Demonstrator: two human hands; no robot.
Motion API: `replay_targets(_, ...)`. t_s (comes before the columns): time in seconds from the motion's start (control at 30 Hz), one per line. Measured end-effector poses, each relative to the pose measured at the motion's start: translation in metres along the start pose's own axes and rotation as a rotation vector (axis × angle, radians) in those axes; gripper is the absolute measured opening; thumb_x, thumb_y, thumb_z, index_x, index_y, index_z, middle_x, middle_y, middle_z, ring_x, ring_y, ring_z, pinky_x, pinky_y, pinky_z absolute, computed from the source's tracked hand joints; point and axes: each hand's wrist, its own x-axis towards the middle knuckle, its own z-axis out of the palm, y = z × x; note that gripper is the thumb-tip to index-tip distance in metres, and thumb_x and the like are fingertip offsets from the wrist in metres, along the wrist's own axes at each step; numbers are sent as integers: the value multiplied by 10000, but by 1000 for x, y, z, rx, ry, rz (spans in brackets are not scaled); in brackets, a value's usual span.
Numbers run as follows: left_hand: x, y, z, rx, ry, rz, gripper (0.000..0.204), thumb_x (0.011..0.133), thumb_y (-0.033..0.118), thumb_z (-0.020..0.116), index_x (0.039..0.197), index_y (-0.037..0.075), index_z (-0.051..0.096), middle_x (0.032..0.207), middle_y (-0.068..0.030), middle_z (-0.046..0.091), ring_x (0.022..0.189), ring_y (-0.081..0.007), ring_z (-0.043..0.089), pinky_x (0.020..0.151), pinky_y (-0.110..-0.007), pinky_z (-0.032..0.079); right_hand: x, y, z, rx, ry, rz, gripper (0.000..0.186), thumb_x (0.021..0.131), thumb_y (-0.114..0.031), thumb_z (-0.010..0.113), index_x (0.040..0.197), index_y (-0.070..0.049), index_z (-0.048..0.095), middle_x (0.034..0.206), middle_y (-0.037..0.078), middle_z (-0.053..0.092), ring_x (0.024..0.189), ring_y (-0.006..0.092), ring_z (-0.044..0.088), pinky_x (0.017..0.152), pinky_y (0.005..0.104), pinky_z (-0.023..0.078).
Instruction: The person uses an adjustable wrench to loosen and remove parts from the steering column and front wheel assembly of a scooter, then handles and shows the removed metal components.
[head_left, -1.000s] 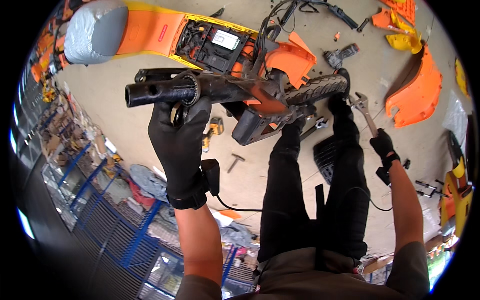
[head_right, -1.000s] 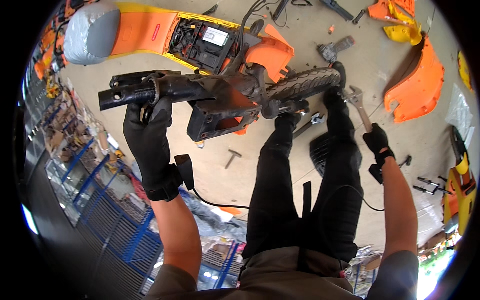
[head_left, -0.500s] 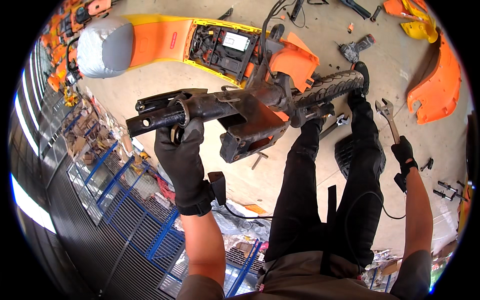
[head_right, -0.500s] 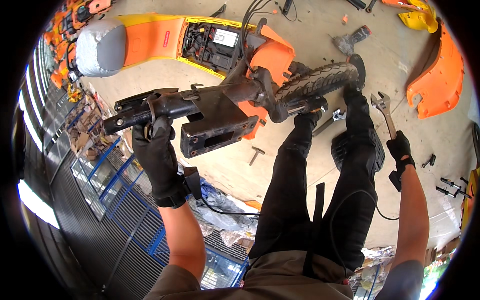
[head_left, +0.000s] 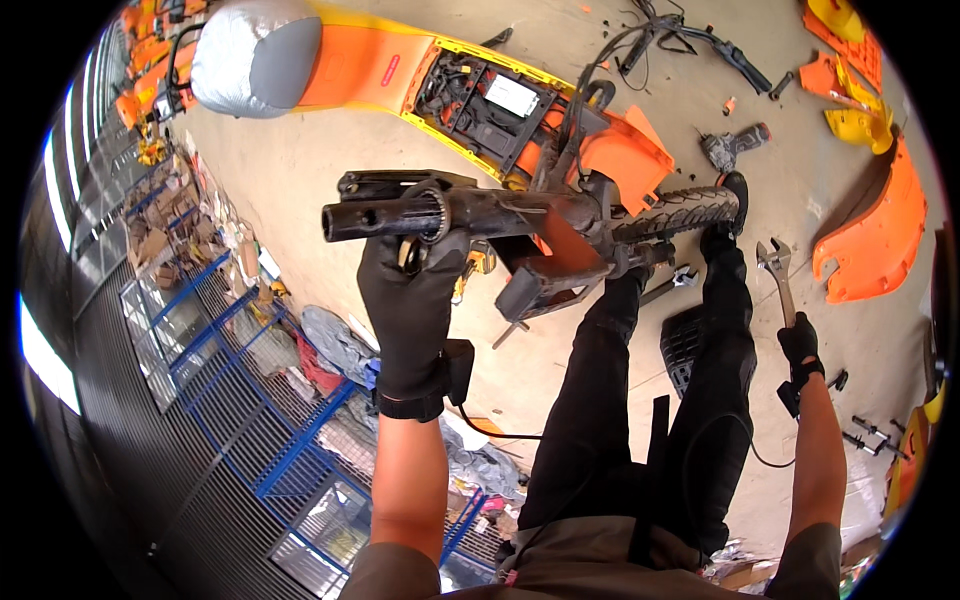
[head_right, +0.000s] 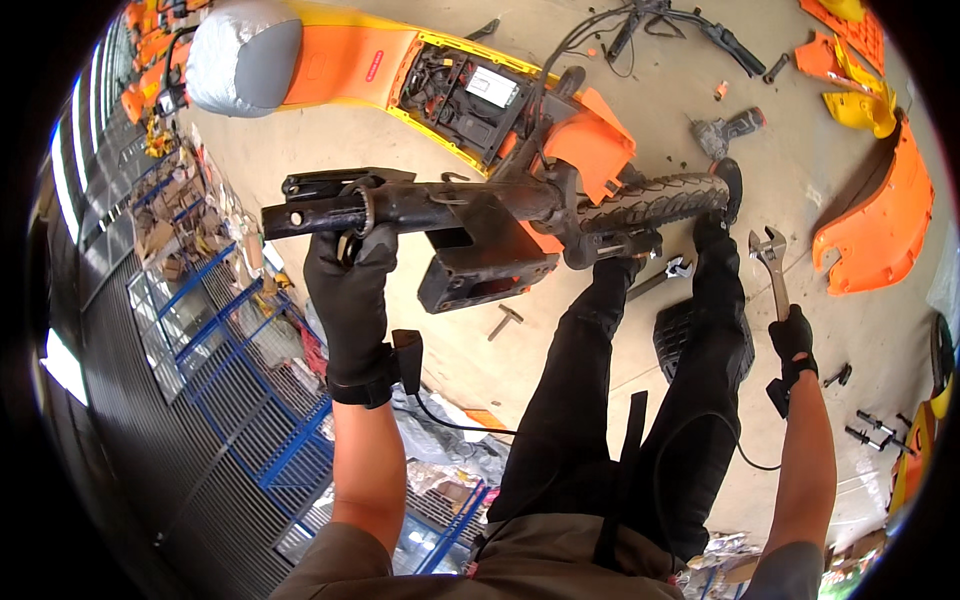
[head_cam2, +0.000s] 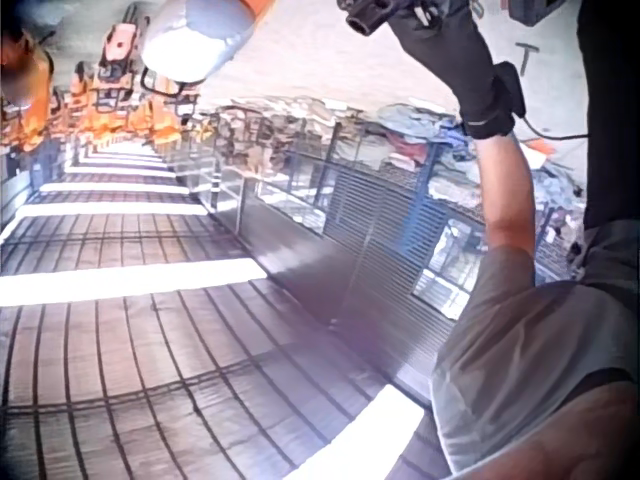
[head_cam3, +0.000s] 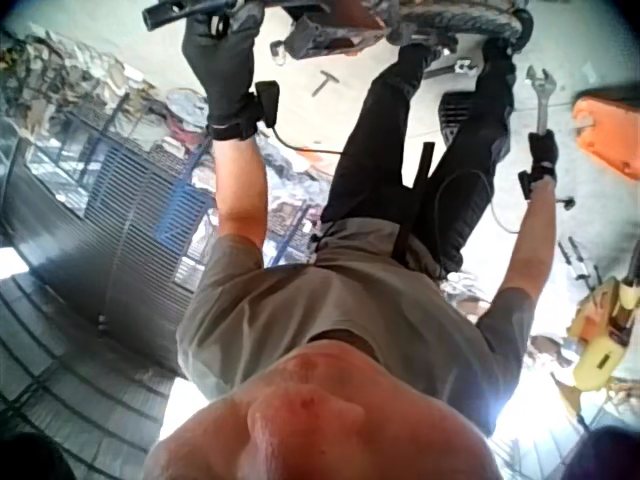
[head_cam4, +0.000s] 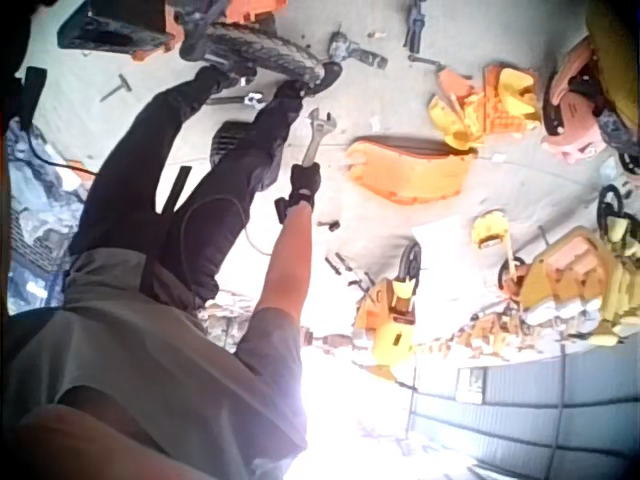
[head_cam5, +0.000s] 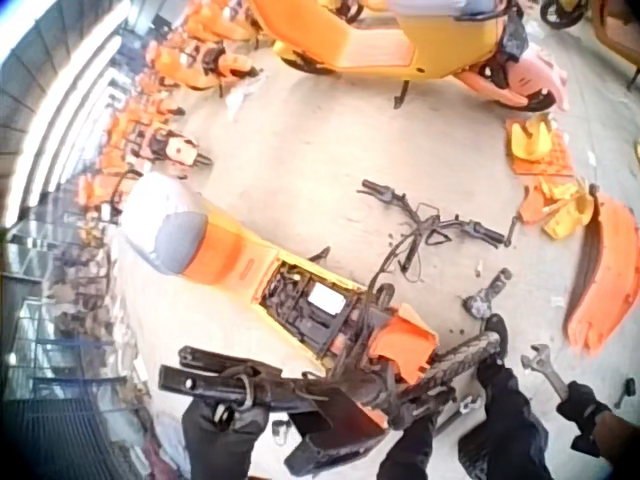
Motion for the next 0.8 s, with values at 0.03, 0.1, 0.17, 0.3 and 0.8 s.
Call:
replay_targets(0.03,2,-1,2,-7,-13,32,346,844,-6,682,1183,6,612,1034,-24,647,906,-85,578,796,-247,487,0,4,1,-4,12,-8,299,721,-155,612,962,-10,512,864,291,645,862,492,618,748,525,512)
replay_targets(0.1,1,-3,-1,-25,-31,65,343,850,-5,676,1186,7,610,1055,-20,645,927,-83,575,811,-249,490,5,7,2,-25,24,-29,306,720,-157,612,964,-6,506,862,290,643,864,494,616,748,525,510)
replay_targets(0.17,1,2,0,-50,-47,62,345,850,-1,681,1187,6,608,1060,-28,647,929,-90,581,815,-259,494,4,4,-3,-21,10,-33,305,721,-158,612,964,-7,509,874,289,645,871,488,619,752,523,510)
replay_targets(0.3,3,-4,1,-98,-31,127,355,851,1,689,1194,5,599,1070,-40,653,932,-90,592,809,-260,503,2,-7,-10,-57,-3,-40,300,717,-149,610,966,-8,521,875,278,654,871,476,629,766,515,522)
replay_targets(0.8,-9,-11,-15,-372,-49,9,399,826,-46,658,1212,-11,562,1025,-48,593,879,-77,569,770,-235,495,-16,-47,-26,-122,-93,-15,398,689,-168,618,1028,30,552,953,297,663,939,469,634,828,492,525)
